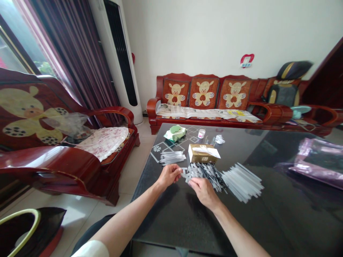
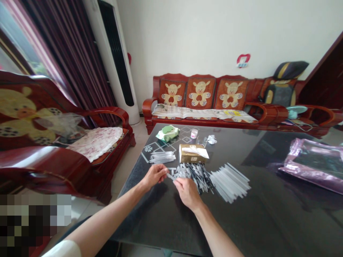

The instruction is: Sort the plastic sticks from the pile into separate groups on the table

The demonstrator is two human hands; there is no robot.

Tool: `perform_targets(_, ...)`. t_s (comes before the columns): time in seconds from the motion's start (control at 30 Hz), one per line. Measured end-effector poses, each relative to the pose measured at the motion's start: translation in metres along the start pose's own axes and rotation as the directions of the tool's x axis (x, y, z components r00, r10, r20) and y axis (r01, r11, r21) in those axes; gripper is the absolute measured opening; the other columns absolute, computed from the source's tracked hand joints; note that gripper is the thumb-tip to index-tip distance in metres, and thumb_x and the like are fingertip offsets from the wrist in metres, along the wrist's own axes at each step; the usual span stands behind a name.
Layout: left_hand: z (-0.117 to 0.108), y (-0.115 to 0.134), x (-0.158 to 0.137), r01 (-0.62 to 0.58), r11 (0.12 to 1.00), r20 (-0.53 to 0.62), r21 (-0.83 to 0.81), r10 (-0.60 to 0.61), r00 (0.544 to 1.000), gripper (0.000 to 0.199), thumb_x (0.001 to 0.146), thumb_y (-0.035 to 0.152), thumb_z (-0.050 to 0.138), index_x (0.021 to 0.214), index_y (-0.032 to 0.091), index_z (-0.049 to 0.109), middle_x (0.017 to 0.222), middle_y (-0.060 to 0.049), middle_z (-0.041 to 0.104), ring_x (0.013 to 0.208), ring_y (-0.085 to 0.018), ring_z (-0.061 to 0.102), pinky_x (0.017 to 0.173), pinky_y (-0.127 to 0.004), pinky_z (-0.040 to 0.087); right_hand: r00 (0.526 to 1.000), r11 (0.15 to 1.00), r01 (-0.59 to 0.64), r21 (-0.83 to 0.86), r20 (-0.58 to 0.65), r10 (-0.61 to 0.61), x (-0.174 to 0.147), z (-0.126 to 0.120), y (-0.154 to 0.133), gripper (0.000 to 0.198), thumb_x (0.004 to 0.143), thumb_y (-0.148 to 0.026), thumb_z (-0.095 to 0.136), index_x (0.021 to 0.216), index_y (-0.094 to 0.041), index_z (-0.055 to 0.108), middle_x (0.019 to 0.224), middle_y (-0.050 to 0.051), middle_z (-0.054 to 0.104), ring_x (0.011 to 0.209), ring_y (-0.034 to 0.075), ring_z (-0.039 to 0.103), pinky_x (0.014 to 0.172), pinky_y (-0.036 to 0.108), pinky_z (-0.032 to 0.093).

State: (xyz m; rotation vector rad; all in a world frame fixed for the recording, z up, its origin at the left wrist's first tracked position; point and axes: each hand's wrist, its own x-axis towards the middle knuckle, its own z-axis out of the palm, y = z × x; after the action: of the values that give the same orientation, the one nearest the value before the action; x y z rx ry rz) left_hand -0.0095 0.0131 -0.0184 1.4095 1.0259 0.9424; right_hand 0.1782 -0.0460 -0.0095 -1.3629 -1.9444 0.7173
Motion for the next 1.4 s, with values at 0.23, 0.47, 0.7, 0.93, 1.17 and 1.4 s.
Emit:
perform_targets(0.23, 0.003, -0.003, 0.002, 0.080, 0.996, -0.056, -0.032, -0.082, 0.995, 0.035, 0.076, 0.049, 0.060, 0.070, 0.014, 0.057, 0.051, 0.003, 0.052, 0.036, -0.005, 0.038, 0.034, -0.017, 0.026, 0.997, 0.994, 0.037, -0.104, -0.067, -0.045, -0.001, 0.003, -0.001, 0.033, 0.091, -0.040, 0.046, 0.073, -0.019, 0.064, 0.060, 0.004, 0.062, 0.055, 0.015, 0.053, 0.055, 0.028, 0.033)
perform_targets(0.47, 0.001, 0.007, 0.000, -0.071, 0.993, 0.079, -0.093, 0.078, 0.994, 0.040, 0.082, 0.051, 0.057, 0.087, 0.012, 0.062, 0.062, 0.001, 0.057, 0.047, -0.008, 0.051, 0.044, -0.019, 0.040, 0.925, 0.746, -0.368, 0.554, 0.299, 0.234, 0.005, 0.000, 0.009, 0.039, 0.088, -0.049, 0.047, 0.084, -0.013, 0.063, 0.041, -0.006, 0.046, 0.031, 0.006, 0.026, 0.033, 0.021, 0.017)
perform_targets(0.7, -0.001, 0.010, 0.000, -0.051, 0.988, 0.155, -0.147, 0.074, 0.985, 0.040, 0.080, 0.052, 0.061, 0.087, 0.012, 0.058, 0.064, 0.000, 0.059, 0.047, -0.007, 0.051, 0.043, -0.018, 0.039, 0.875, 0.451, -0.482, 0.751, 0.440, 0.203, 0.001, 0.000, 0.010, 0.033, 0.085, -0.048, 0.055, 0.081, -0.016, 0.058, 0.041, -0.013, 0.029, 0.031, 0.003, 0.013, 0.030, 0.018, 0.014)
perform_targets(0.93, 0.003, 0.010, -0.001, 0.043, 0.986, 0.050, -0.162, -0.036, 0.998, 0.035, 0.075, 0.046, 0.066, 0.077, 0.013, 0.056, 0.057, 0.001, 0.057, 0.040, -0.006, 0.045, 0.036, -0.016, 0.031, 0.978, 0.877, -0.204, 0.435, 0.137, 0.159, 0.004, 0.002, 0.005, 0.039, 0.089, -0.049, 0.046, 0.072, -0.017, 0.060, 0.046, -0.007, 0.036, 0.039, 0.007, 0.028, 0.040, 0.022, 0.024)
perform_targets(1.17, 0.006, 0.006, -0.002, 0.118, 0.972, 0.018, -0.202, -0.117, 0.993, 0.031, 0.072, 0.042, 0.067, 0.071, 0.014, 0.054, 0.054, 0.002, 0.056, 0.039, -0.005, 0.043, 0.034, -0.016, 0.030, 0.984, 0.978, 0.102, -0.183, -0.124, -0.126, -0.002, -0.002, -0.007, 0.031, 0.092, -0.037, 0.045, 0.080, -0.020, 0.067, 0.072, 0.008, 0.066, 0.064, 0.018, 0.058, 0.062, 0.028, 0.038)
perform_targets(1.4, 0.005, 0.012, -0.003, 0.014, 0.982, 0.061, -0.188, -0.003, 0.998, 0.035, 0.076, 0.047, 0.065, 0.079, 0.013, 0.056, 0.059, 0.001, 0.060, 0.043, -0.006, 0.050, 0.039, -0.016, 0.037, 0.973, 0.898, -0.220, 0.380, 0.156, 0.172, 0.004, -0.002, 0.004, 0.048, 0.091, -0.051, 0.039, 0.080, -0.014, 0.067, 0.041, -0.004, 0.043, 0.037, 0.009, 0.035, 0.043, 0.023, 0.030)
